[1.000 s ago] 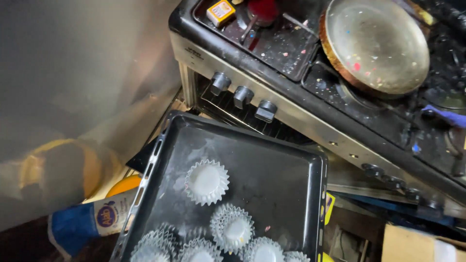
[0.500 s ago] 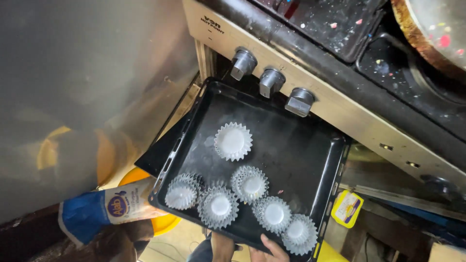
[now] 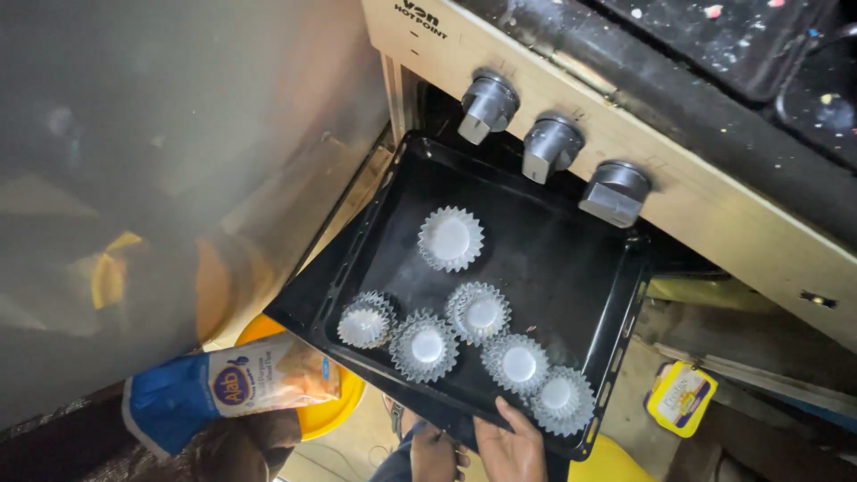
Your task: The person cleans the stove top surface and wipes a glass bottle using a blue cloth.
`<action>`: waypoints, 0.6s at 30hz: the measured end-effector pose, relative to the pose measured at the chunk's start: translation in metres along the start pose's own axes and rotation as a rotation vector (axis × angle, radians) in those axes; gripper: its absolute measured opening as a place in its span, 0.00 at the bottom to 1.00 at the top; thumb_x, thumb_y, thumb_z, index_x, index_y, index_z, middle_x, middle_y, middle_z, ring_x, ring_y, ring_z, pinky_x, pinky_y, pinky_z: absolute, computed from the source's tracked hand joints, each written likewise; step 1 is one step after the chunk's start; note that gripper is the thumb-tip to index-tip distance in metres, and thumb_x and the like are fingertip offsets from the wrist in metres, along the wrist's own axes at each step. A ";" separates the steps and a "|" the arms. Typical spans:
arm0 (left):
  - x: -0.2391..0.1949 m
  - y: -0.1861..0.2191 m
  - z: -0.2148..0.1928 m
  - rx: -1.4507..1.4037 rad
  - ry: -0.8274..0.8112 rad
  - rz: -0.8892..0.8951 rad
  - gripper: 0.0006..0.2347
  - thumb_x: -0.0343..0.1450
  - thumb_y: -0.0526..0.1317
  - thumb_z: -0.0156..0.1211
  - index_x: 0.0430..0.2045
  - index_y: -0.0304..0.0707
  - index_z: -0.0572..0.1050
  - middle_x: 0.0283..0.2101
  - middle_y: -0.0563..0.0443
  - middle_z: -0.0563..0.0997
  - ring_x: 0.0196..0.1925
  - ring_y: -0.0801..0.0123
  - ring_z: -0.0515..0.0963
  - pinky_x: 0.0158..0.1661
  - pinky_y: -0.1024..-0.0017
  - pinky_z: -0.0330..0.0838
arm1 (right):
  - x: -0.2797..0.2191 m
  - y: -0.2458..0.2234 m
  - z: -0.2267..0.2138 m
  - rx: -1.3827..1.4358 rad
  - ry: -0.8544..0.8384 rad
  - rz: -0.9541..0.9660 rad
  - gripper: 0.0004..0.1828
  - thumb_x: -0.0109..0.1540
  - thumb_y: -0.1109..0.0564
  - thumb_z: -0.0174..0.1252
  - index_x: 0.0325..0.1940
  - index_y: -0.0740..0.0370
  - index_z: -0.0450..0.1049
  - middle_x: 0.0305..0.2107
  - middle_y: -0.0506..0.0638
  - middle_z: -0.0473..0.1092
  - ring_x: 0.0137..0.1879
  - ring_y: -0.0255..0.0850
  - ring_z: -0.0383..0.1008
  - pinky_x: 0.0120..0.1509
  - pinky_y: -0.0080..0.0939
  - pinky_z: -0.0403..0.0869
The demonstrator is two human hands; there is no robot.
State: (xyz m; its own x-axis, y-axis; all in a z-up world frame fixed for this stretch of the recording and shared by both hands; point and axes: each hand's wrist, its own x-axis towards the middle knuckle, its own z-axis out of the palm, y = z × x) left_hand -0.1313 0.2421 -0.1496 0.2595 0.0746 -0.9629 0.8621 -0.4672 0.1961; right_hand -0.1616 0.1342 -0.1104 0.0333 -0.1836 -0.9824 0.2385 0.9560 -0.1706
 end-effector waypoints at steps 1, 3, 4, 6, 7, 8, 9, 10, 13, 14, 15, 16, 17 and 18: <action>-0.002 0.003 0.000 0.016 0.007 -0.029 0.12 0.74 0.33 0.48 0.26 0.34 0.82 0.20 0.45 0.82 0.17 0.66 0.79 0.18 0.70 0.69 | 0.017 0.000 -0.007 -0.082 -0.024 -0.126 0.25 0.75 0.62 0.49 0.77 0.71 0.72 0.72 0.58 0.73 0.81 0.40 0.67 0.90 0.38 0.60; 0.000 0.004 0.001 0.033 0.015 -0.056 0.13 0.73 0.33 0.47 0.27 0.36 0.83 0.19 0.46 0.81 0.17 0.67 0.78 0.19 0.70 0.69 | 0.049 -0.001 -0.021 -0.163 -0.052 -0.251 0.25 0.74 0.68 0.50 0.76 0.73 0.72 0.72 0.59 0.73 0.81 0.38 0.67 0.89 0.38 0.60; 0.004 0.001 0.002 0.068 0.039 -0.031 0.13 0.70 0.33 0.47 0.24 0.35 0.84 0.17 0.45 0.81 0.16 0.67 0.78 0.20 0.70 0.69 | 0.063 -0.002 -0.028 -0.195 -0.053 -0.301 0.27 0.73 0.70 0.51 0.78 0.71 0.71 0.74 0.55 0.72 0.82 0.34 0.65 0.87 0.34 0.60; 0.007 0.005 0.002 0.101 0.065 -0.006 0.14 0.66 0.33 0.47 0.21 0.35 0.85 0.16 0.45 0.82 0.15 0.66 0.77 0.22 0.70 0.68 | 0.057 -0.011 -0.015 -0.229 -0.057 -0.348 0.30 0.72 0.71 0.52 0.80 0.69 0.70 0.76 0.51 0.71 0.83 0.31 0.63 0.85 0.30 0.60; 0.002 0.009 0.001 0.105 0.053 -0.056 0.15 0.68 0.33 0.46 0.23 0.35 0.86 0.16 0.45 0.81 0.16 0.65 0.75 0.22 0.69 0.68 | 0.034 -0.017 0.000 0.009 -0.070 -0.170 0.31 0.72 0.65 0.49 0.82 0.63 0.68 0.77 0.48 0.70 0.85 0.35 0.63 0.90 0.36 0.58; -0.003 0.012 0.000 0.108 0.041 -0.107 0.17 0.70 0.33 0.45 0.25 0.35 0.88 0.16 0.45 0.80 0.16 0.65 0.73 0.21 0.69 0.67 | 0.011 -0.023 0.016 0.247 -0.085 0.008 0.33 0.73 0.58 0.45 0.85 0.57 0.65 0.79 0.46 0.68 0.86 0.40 0.64 0.94 0.43 0.56; -0.002 0.010 0.001 0.109 0.041 -0.104 0.17 0.70 0.33 0.45 0.25 0.35 0.88 0.16 0.45 0.80 0.16 0.65 0.73 0.21 0.69 0.67 | 0.011 -0.022 0.018 0.249 -0.088 0.007 0.33 0.73 0.58 0.45 0.85 0.57 0.65 0.79 0.46 0.68 0.86 0.40 0.64 0.94 0.43 0.56; -0.001 0.008 0.001 0.136 0.065 -0.061 0.16 0.68 0.35 0.47 0.23 0.36 0.87 0.15 0.46 0.80 0.16 0.65 0.74 0.23 0.70 0.68 | 0.012 -0.021 0.020 0.243 -0.091 -0.021 0.33 0.72 0.59 0.44 0.84 0.59 0.65 0.79 0.47 0.68 0.86 0.42 0.64 0.94 0.43 0.57; -0.007 0.016 0.000 0.129 0.062 -0.063 0.16 0.68 0.34 0.45 0.25 0.34 0.86 0.15 0.44 0.80 0.16 0.64 0.74 0.23 0.69 0.67 | 0.003 -0.021 0.035 0.211 -0.080 -0.068 0.32 0.73 0.60 0.44 0.84 0.60 0.65 0.80 0.49 0.68 0.86 0.42 0.64 0.93 0.44 0.58; -0.012 0.021 -0.001 0.092 0.034 -0.104 0.17 0.69 0.31 0.41 0.28 0.31 0.86 0.17 0.42 0.79 0.17 0.62 0.73 0.22 0.68 0.65 | -0.002 -0.020 0.041 0.185 -0.070 -0.088 0.32 0.73 0.61 0.43 0.83 0.60 0.65 0.80 0.48 0.67 0.86 0.42 0.63 0.94 0.43 0.57; -0.002 0.013 0.000 0.089 0.037 -0.096 0.17 0.69 0.31 0.41 0.28 0.31 0.86 0.17 0.42 0.79 0.17 0.62 0.73 0.22 0.68 0.65 | 0.049 -0.003 0.016 0.185 -0.079 -0.086 0.32 0.73 0.61 0.43 0.83 0.60 0.65 0.80 0.48 0.67 0.86 0.42 0.63 0.94 0.43 0.57; 0.007 0.006 0.001 0.131 0.080 -0.070 0.14 0.70 0.38 0.50 0.24 0.36 0.86 0.15 0.46 0.79 0.15 0.65 0.75 0.24 0.69 0.70 | 0.095 0.014 -0.016 -0.108 -0.071 -0.400 0.27 0.70 0.66 0.54 0.74 0.69 0.72 0.73 0.54 0.74 0.81 0.37 0.68 0.87 0.37 0.63; 0.013 -0.005 0.005 0.174 0.117 -0.050 0.13 0.71 0.44 0.59 0.19 0.41 0.86 0.13 0.51 0.79 0.13 0.67 0.77 0.26 0.71 0.76 | 0.133 0.028 -0.058 -0.407 -0.064 -0.715 0.21 0.66 0.72 0.64 0.65 0.78 0.79 0.66 0.61 0.80 0.76 0.32 0.73 0.79 0.30 0.69; 0.014 -0.004 0.007 0.173 0.115 -0.049 0.13 0.71 0.44 0.59 0.19 0.41 0.86 0.13 0.51 0.79 0.13 0.67 0.77 0.26 0.71 0.76 | 0.128 0.019 -0.051 -0.407 -0.065 -0.717 0.21 0.66 0.72 0.64 0.65 0.78 0.79 0.66 0.61 0.80 0.76 0.32 0.73 0.79 0.30 0.69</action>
State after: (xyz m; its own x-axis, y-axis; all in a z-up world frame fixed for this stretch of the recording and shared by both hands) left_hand -0.1346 0.2390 -0.1651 0.2753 0.1963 -0.9411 0.7900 -0.6040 0.1052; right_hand -0.2025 0.1403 -0.2432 0.0659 -0.7816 -0.6202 -0.1469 0.6072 -0.7808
